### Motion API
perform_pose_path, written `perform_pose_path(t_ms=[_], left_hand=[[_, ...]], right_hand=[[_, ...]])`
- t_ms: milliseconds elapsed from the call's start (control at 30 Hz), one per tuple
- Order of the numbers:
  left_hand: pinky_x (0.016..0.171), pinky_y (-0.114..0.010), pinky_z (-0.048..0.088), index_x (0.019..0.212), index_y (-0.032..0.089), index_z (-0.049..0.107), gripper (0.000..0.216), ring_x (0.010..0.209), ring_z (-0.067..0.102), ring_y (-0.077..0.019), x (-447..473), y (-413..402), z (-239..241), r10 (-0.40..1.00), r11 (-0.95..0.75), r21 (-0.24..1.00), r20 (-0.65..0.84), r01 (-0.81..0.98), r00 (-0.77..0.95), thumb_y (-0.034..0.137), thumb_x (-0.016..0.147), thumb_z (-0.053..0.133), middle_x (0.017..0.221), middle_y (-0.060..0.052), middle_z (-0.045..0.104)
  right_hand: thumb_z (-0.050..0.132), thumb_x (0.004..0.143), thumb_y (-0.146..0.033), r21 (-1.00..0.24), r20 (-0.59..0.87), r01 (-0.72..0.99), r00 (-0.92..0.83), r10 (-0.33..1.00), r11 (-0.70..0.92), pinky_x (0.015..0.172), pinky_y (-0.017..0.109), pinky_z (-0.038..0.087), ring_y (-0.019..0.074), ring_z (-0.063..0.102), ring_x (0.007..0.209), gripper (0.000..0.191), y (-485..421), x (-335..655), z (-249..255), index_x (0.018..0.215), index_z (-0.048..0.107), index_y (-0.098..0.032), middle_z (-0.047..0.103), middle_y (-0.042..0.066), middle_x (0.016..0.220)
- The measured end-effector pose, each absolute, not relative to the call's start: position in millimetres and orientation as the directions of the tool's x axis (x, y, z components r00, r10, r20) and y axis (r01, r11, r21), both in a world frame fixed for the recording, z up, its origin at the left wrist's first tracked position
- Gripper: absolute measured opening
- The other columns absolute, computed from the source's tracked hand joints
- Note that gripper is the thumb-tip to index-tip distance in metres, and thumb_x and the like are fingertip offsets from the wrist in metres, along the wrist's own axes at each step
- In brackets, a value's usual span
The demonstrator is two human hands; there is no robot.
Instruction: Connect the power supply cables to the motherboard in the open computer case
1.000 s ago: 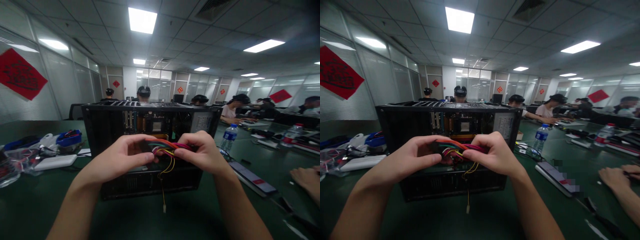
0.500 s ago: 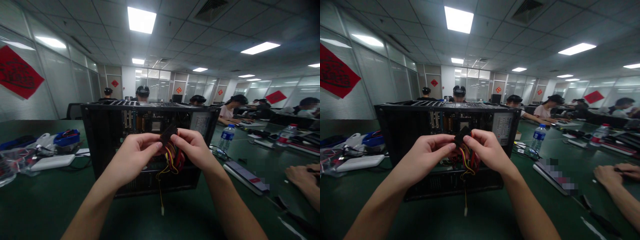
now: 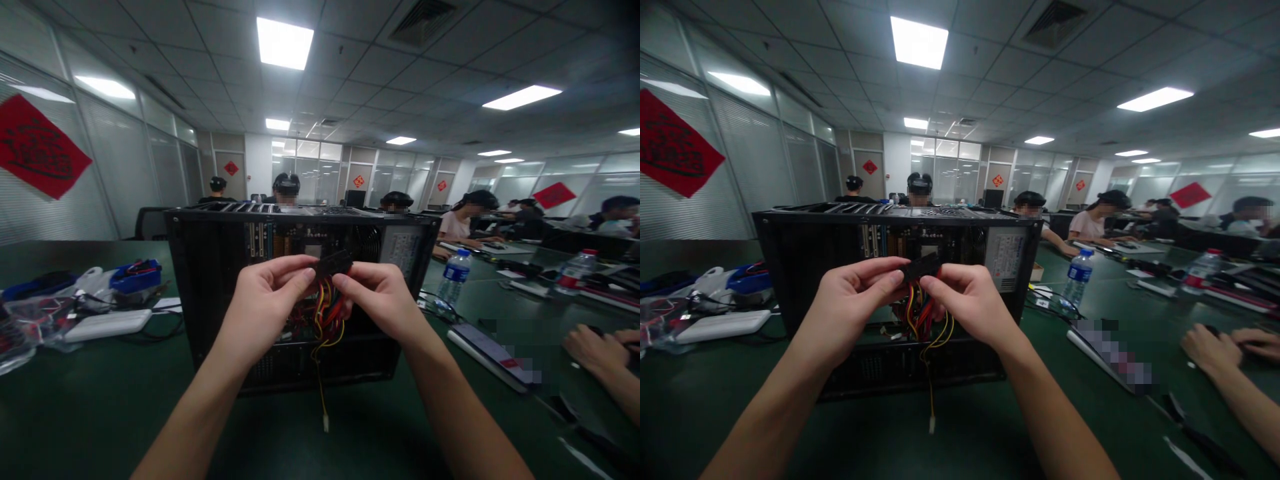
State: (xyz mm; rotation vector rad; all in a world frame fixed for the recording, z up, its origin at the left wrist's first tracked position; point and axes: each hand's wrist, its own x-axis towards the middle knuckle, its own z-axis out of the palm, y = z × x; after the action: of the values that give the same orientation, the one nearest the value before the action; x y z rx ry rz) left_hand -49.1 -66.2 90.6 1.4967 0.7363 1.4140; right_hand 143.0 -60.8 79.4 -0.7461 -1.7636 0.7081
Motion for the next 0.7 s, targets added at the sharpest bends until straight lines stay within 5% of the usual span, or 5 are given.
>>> perform_pose_path(t_ms=[200, 700], left_hand=[[0.078, -0.023, 0.063, 0.114, 0.013, 0.076, 0.040, 0.089, 0.077, -0.0214, -44, -67, 86, 0.889, -0.419, 0.894, 0.440, -0.161, 0.127, 0.032, 0.080, 0.081, 0.091, -0.008, 0.081], [0.065, -0.011, 0.058, 0.100, 0.021, 0.081, 0.024, 0.075, 0.076, -0.0127, -30, -67, 79, 0.842, -0.505, 0.823, 0.536, -0.260, 0.059, 0.028, 0.077, 0.085, 0.083, -0.002, 0.081]], right_hand=[[0.072, 0.086, -0.051, -0.776, 0.582, 0.113, -0.250, 0.774, 0.620, 0.049, 0.022, 0.048, 0.0124, 0.060, 0.051, 0.038, -59, 143, 80, 0.074, 0.071, -0.014, 0.065, 0.002, 0.060], [0.069, 0.091, -0.049, -0.797, 0.577, 0.039, -0.242, 0.780, 0.602, 0.051, 0.019, 0.042, 0.0084, 0.052, 0.057, 0.038, -56, 148, 78, 0.078, 0.066, -0.013, 0.060, 0.000, 0.067]])
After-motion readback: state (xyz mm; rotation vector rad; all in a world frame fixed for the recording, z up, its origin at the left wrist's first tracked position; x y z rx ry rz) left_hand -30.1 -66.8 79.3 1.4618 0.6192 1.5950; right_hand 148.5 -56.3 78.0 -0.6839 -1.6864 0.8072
